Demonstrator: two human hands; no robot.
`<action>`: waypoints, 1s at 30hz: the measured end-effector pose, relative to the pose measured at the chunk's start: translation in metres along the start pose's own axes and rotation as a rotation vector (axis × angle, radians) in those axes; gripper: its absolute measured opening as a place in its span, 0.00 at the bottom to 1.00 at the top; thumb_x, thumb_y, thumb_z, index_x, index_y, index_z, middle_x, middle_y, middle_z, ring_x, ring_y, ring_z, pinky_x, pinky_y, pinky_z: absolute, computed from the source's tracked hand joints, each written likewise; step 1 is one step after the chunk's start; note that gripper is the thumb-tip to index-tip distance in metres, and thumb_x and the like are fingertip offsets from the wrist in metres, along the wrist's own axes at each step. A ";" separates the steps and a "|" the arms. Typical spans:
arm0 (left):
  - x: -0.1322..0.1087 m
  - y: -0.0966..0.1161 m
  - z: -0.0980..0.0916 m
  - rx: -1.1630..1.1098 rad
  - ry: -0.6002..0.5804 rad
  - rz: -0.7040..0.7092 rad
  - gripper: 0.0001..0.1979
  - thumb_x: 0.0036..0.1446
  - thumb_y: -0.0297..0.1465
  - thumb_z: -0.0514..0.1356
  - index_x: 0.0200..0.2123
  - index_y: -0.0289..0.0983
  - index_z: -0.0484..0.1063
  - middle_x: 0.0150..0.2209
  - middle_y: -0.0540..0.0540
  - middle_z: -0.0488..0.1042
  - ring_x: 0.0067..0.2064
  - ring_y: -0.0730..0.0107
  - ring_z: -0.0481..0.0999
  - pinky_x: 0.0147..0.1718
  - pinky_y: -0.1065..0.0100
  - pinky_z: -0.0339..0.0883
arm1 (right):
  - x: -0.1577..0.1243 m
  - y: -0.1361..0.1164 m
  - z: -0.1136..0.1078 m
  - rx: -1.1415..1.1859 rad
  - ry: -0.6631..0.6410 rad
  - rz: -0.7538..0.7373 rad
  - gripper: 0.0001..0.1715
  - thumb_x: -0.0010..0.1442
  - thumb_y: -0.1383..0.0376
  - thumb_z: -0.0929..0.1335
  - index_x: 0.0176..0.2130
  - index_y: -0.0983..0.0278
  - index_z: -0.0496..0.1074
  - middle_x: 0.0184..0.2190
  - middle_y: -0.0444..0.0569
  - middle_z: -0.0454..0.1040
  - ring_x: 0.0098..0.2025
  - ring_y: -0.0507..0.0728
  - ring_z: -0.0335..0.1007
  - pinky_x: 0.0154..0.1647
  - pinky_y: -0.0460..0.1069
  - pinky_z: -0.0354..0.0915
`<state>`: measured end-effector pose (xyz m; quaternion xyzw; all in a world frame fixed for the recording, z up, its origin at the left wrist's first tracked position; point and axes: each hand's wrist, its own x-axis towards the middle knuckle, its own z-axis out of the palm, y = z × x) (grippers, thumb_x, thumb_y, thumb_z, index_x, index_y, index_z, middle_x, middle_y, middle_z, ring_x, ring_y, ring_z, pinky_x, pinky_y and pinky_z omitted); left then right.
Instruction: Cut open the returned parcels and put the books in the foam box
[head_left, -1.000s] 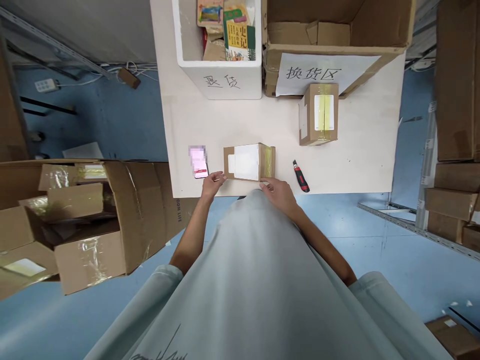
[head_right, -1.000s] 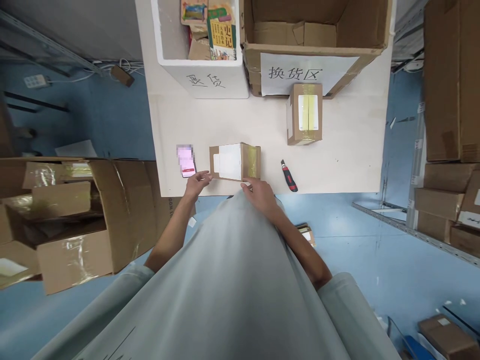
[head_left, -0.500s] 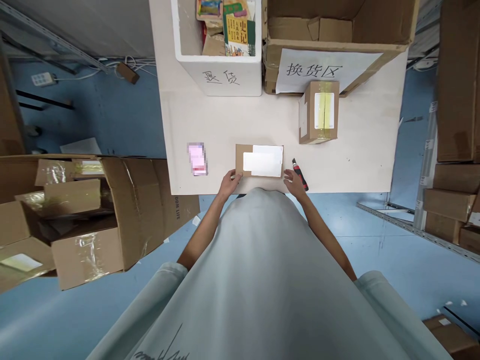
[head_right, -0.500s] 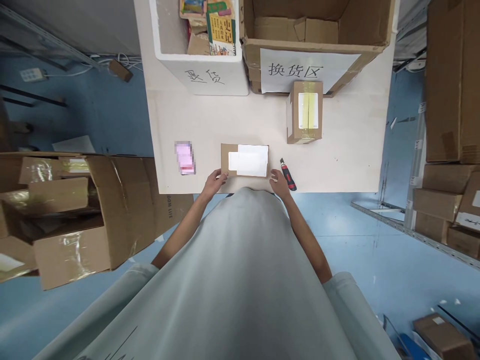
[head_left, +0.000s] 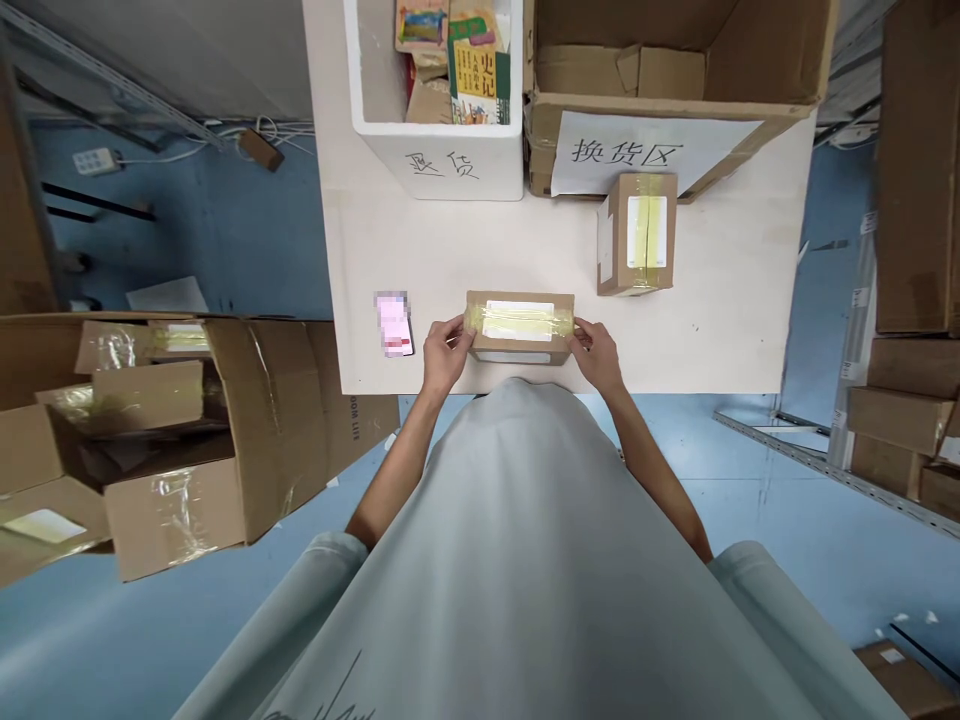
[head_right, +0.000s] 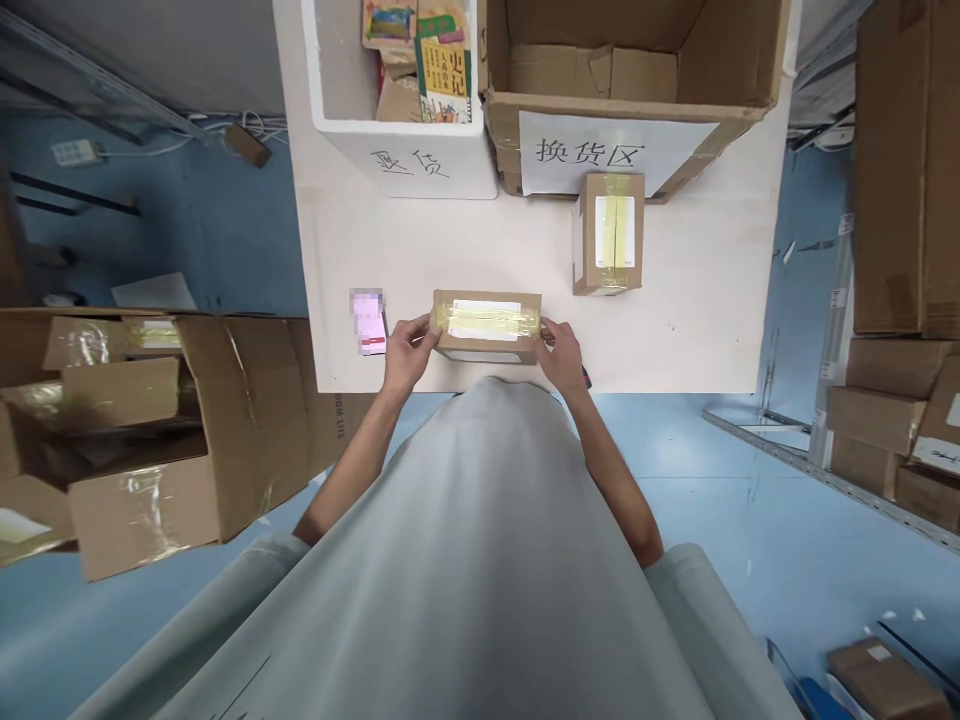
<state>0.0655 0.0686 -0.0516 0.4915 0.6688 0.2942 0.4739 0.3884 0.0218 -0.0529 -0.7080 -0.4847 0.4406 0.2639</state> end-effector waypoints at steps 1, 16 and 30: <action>0.002 0.002 -0.001 0.015 -0.003 0.000 0.25 0.67 0.43 0.69 0.61 0.36 0.82 0.55 0.38 0.78 0.58 0.54 0.84 0.65 0.53 0.78 | 0.002 -0.001 -0.001 0.000 -0.009 -0.002 0.31 0.74 0.49 0.70 0.68 0.61 0.78 0.51 0.56 0.80 0.56 0.64 0.81 0.67 0.62 0.76; 0.013 0.056 0.069 0.297 0.007 0.167 0.28 0.72 0.37 0.62 0.71 0.38 0.70 0.72 0.32 0.70 0.77 0.46 0.66 0.79 0.46 0.58 | 0.021 0.023 -0.055 0.023 0.321 0.063 0.30 0.75 0.48 0.66 0.66 0.60 0.75 0.64 0.62 0.77 0.64 0.67 0.76 0.62 0.63 0.79; 0.065 0.124 0.241 0.211 -0.284 0.058 0.28 0.67 0.37 0.68 0.68 0.37 0.77 0.67 0.32 0.78 0.63 0.44 0.83 0.64 0.49 0.76 | 0.090 0.053 -0.088 0.055 0.261 0.181 0.42 0.73 0.46 0.66 0.75 0.65 0.70 0.61 0.62 0.81 0.58 0.66 0.82 0.62 0.59 0.77</action>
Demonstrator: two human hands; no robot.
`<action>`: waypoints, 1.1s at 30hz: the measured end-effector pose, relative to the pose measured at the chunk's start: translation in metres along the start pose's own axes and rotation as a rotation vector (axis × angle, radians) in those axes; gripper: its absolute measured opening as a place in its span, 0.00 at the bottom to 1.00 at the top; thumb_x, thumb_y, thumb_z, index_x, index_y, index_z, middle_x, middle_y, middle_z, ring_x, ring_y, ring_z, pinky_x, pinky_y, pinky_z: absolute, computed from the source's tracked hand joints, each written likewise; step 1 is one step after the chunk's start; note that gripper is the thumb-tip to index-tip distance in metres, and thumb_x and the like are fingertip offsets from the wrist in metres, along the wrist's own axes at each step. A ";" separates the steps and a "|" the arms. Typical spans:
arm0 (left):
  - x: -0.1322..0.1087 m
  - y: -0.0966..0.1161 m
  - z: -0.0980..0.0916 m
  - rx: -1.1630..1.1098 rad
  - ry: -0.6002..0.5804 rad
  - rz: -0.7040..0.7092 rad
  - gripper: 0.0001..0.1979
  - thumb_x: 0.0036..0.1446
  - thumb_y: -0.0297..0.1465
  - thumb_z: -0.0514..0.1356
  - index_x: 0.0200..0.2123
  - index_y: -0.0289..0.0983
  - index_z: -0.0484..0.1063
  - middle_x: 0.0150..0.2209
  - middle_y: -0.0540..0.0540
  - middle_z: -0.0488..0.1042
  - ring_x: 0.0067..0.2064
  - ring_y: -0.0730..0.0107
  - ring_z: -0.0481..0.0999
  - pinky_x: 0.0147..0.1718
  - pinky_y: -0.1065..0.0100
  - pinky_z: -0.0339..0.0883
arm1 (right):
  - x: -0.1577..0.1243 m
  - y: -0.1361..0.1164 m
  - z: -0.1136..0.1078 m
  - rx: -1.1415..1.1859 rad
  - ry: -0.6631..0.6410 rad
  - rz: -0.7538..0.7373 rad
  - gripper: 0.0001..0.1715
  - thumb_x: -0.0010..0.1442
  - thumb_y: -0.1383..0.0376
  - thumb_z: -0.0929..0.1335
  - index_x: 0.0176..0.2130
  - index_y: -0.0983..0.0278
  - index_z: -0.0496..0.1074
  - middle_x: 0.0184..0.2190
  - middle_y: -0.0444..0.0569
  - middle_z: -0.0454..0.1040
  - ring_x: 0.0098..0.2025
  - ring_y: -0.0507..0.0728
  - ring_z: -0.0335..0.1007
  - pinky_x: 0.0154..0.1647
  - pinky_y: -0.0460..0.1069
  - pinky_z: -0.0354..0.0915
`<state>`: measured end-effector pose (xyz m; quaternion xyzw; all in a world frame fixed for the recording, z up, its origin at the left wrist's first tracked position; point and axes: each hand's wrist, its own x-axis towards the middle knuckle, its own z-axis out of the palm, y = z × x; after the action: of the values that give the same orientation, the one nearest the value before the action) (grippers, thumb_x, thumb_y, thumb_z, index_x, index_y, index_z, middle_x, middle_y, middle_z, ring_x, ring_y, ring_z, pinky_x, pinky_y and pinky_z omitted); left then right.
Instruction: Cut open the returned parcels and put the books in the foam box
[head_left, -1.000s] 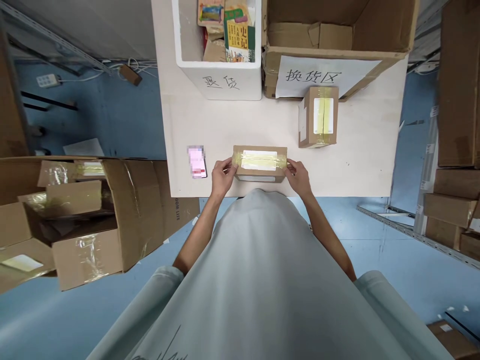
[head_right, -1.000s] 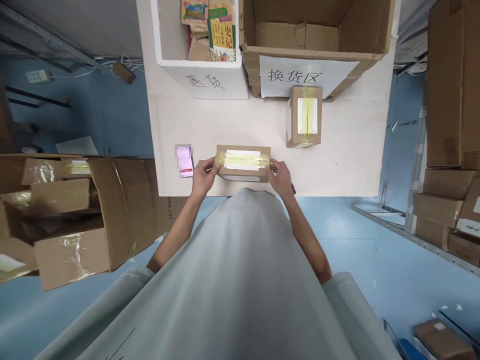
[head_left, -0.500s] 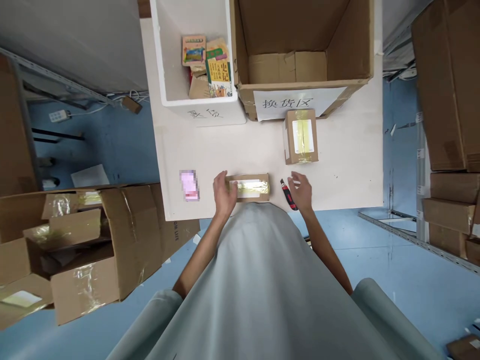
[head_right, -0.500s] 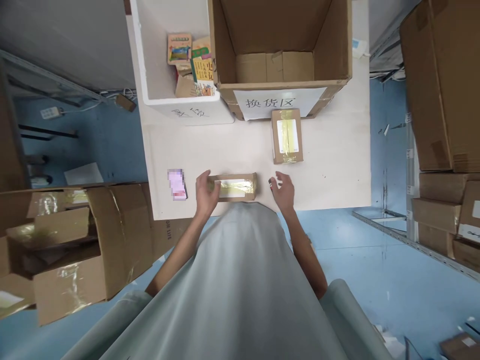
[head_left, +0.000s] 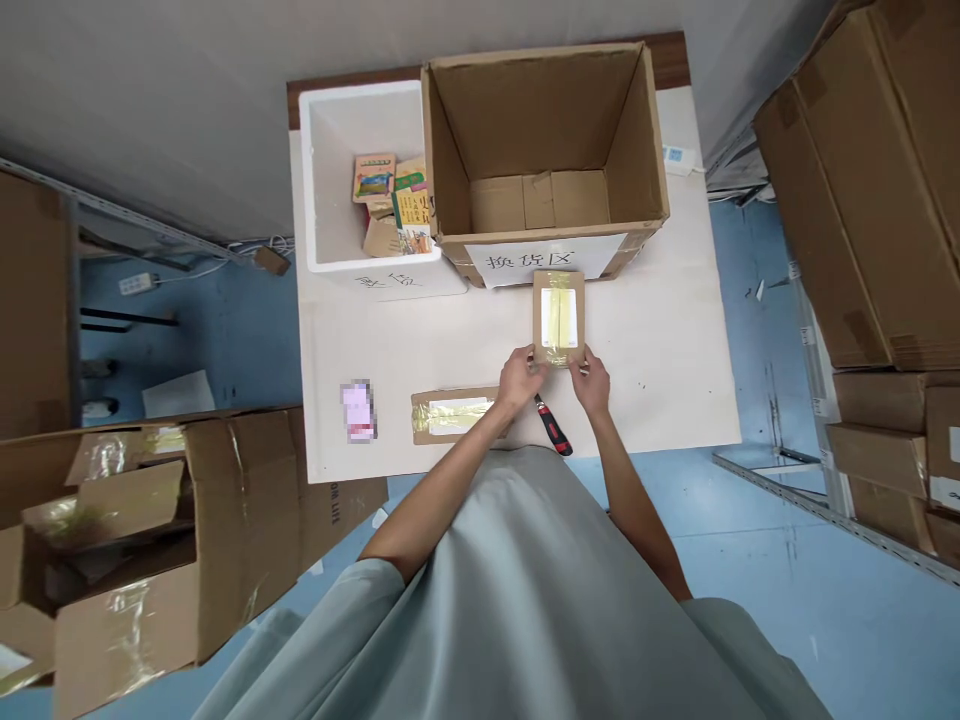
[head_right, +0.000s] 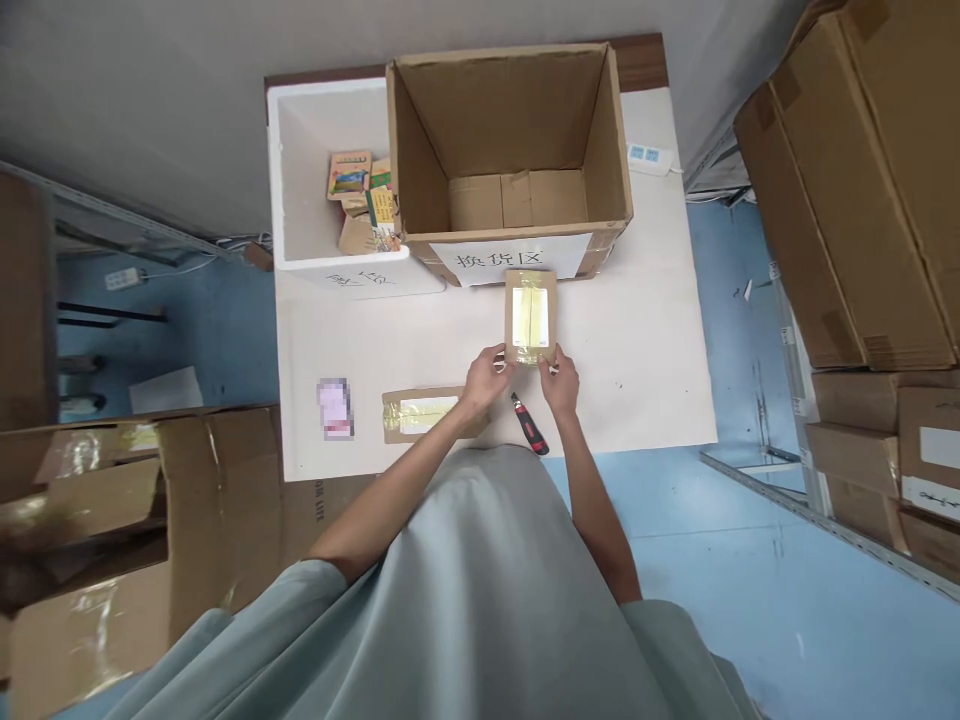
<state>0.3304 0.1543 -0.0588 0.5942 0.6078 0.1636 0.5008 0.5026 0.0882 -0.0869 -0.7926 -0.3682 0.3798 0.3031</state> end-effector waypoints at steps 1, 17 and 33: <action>-0.003 -0.003 -0.005 0.008 0.035 -0.003 0.27 0.67 0.37 0.68 0.67 0.38 0.78 0.67 0.33 0.79 0.62 0.44 0.84 0.63 0.50 0.76 | -0.005 -0.002 0.007 0.011 -0.008 -0.005 0.42 0.74 0.45 0.65 0.75 0.65 0.70 0.60 0.62 0.81 0.57 0.65 0.82 0.62 0.59 0.77; -0.097 -0.121 -0.147 0.037 0.434 -0.202 0.30 0.65 0.37 0.68 0.69 0.38 0.74 0.73 0.33 0.73 0.75 0.44 0.70 0.77 0.45 0.62 | -0.067 0.049 0.056 -0.356 -0.226 0.148 0.40 0.56 0.59 0.80 0.63 0.66 0.72 0.64 0.67 0.73 0.66 0.74 0.72 0.64 0.63 0.72; -0.126 -0.176 -0.173 -0.189 0.188 -0.139 0.19 0.64 0.36 0.66 0.57 0.39 0.80 0.61 0.38 0.84 0.60 0.50 0.85 0.64 0.49 0.79 | -0.118 0.014 0.064 0.007 -0.188 0.098 0.23 0.64 0.49 0.63 0.49 0.59 0.72 0.49 0.55 0.86 0.43 0.59 0.82 0.44 0.54 0.77</action>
<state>0.0673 0.0687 -0.0692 0.4830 0.6736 0.2398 0.5055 0.4024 -0.0028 -0.0863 -0.7694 -0.3545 0.4681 0.2513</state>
